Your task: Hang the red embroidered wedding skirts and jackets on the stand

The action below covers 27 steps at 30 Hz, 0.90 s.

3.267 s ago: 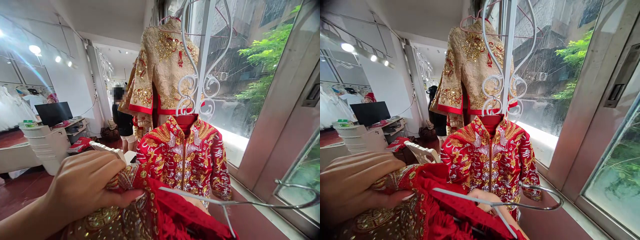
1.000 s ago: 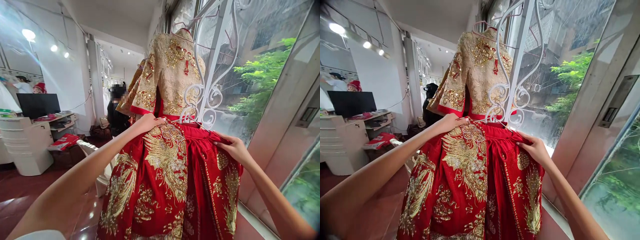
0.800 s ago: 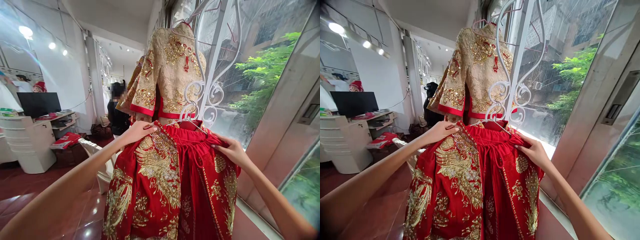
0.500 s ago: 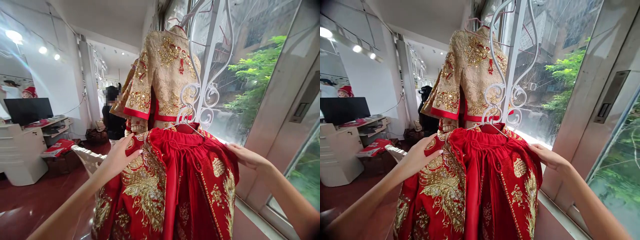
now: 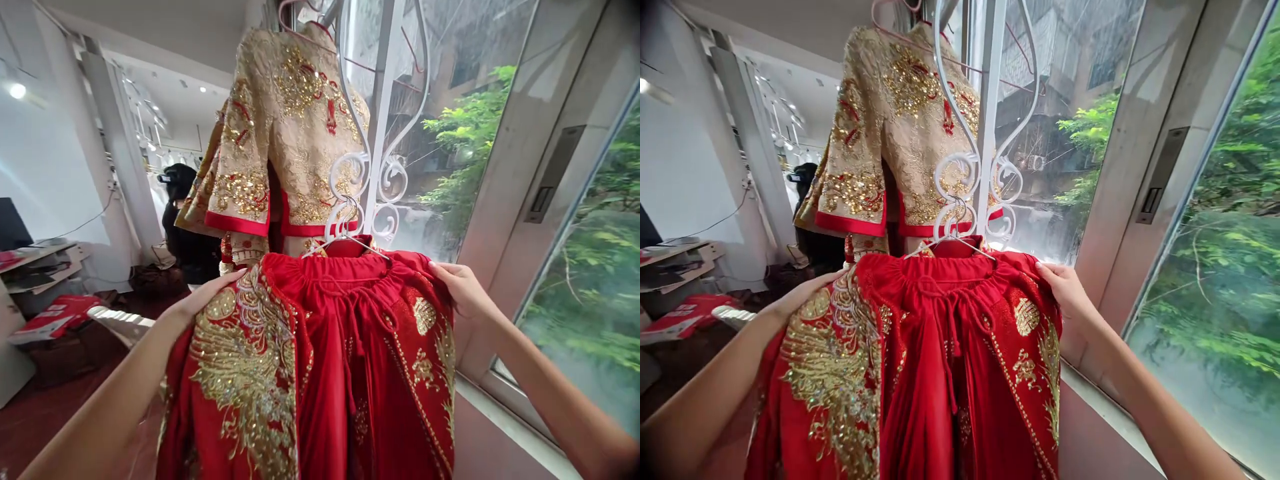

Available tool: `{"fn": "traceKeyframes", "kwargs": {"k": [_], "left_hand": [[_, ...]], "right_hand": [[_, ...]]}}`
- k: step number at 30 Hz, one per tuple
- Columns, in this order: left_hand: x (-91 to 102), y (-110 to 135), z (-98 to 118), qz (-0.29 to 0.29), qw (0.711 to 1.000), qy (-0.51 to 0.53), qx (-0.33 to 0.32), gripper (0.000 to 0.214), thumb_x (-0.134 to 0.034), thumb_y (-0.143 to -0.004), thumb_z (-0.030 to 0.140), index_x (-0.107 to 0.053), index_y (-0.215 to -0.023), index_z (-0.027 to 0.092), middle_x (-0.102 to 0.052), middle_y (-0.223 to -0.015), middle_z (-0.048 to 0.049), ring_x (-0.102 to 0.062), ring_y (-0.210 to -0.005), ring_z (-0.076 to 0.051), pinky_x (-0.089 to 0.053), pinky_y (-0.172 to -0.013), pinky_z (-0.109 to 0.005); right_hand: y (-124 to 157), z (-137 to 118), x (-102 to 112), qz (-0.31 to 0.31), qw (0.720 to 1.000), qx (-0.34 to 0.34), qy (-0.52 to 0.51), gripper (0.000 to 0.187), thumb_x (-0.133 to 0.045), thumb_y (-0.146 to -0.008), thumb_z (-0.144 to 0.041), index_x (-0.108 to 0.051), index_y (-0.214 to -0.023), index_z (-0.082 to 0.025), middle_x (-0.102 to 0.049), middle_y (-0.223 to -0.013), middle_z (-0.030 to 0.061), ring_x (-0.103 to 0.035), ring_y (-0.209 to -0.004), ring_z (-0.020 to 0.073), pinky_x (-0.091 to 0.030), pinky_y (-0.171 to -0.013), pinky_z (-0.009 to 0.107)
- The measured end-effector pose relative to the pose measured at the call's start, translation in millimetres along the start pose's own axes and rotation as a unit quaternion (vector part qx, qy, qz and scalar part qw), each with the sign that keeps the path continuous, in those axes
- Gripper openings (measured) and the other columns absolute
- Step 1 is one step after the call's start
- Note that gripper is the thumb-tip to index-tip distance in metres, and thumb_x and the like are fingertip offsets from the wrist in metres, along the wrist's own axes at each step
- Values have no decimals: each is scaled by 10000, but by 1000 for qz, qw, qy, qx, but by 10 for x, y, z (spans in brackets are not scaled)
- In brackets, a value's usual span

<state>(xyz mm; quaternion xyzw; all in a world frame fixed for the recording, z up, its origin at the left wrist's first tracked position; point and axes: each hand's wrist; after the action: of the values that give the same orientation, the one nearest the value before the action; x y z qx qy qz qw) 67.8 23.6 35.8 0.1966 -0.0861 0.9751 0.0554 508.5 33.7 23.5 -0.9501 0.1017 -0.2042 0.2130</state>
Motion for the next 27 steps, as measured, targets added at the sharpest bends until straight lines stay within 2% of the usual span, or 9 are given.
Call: {"fn": "traceKeyframes", "kwargs": {"k": [3,7,10,12,17,20,22,24,27], "left_hand": [[-58,7,-39,-102,985,122,63,529,-570,-644,664,-674,-777,163,-708,-715,-66,-634,-678,-225,-500,-707,-376],[-112,30,137,-129,985,101,59,362,-680,-664,483,-668,-826,160,-707,-713,-41,-631,-651,-197,-497,-656,-333],[-202,-44,319,-133,987,87,16,367,-626,-708,512,-667,-760,151,-699,-704,-52,-618,-622,-182,-485,-617,-306],[-267,-140,403,-148,987,57,-12,367,-619,-710,520,-662,-751,159,-695,-724,-58,-614,-623,-182,-480,-598,-298],[-366,-342,477,-181,983,-35,-14,415,-541,-737,574,-649,-717,175,-668,-704,-54,-585,-580,-169,-472,-561,-291],[-359,-314,476,-170,983,-74,-1,426,-530,-736,568,-643,-701,159,-670,-724,-66,-604,-644,-187,-485,-602,-298],[-308,-253,465,-123,987,-99,-41,433,-500,-758,550,-646,-765,143,-677,-763,-79,-617,-738,-212,-496,-650,-319],[-232,-206,459,-26,983,-140,-119,444,-443,-800,527,-640,-817,129,-675,-770,-86,-612,-813,-227,-497,-686,-337],[-212,-194,493,92,947,-206,-228,416,-428,-823,488,-634,-830,126,-666,-762,-90,-601,-867,-235,-488,-736,-361]], "right_hand": [[-51,-25,88,72,986,79,130,493,-477,-761,-609,-644,-647,-160,-570,-510,8,-535,-508,167,-401,-469,258],[-184,-223,289,201,923,186,269,455,-415,-831,-507,-668,-710,-149,-614,-602,39,-554,-589,182,-397,-557,268],[-247,-264,435,303,882,235,275,416,-378,-875,-426,-679,-953,-148,-688,-855,102,-600,-735,205,-427,-681,283],[-271,-115,486,323,886,231,241,414,-388,-873,-409,-660,-1020,-134,-683,-953,132,-612,-803,217,-440,-735,297],[-172,565,449,185,944,164,216,398,-431,-830,-461,-664,-896,-146,-693,-837,86,-613,-754,220,-467,-695,316],[20,632,534,147,949,149,237,430,-394,-846,-493,-655,-822,-152,-659,-699,53,-578,-632,184,-449,-583,279],[117,462,685,138,953,146,228,398,-485,-805,-506,-654,-862,-151,-661,-708,44,-571,-612,171,-447,-560,262],[140,246,819,92,965,130,209,393,-615,-724,-478,-649,-953,-159,-683,-798,43,-598,-664,178,-467,-591,254],[64,150,716,25,972,97,212,328,-635,-704,-420,-670,-922,-177,-693,-822,39,-617,-711,198,-472,-606,258]]}}
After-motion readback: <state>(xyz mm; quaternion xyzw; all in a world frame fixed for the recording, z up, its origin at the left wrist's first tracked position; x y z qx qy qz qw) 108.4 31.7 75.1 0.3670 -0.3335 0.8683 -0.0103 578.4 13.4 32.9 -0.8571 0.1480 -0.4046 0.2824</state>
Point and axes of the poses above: each hand's wrist, its own y-axis away from the middle knuckle, its own x-axis out of the back of the hand, z = x × y
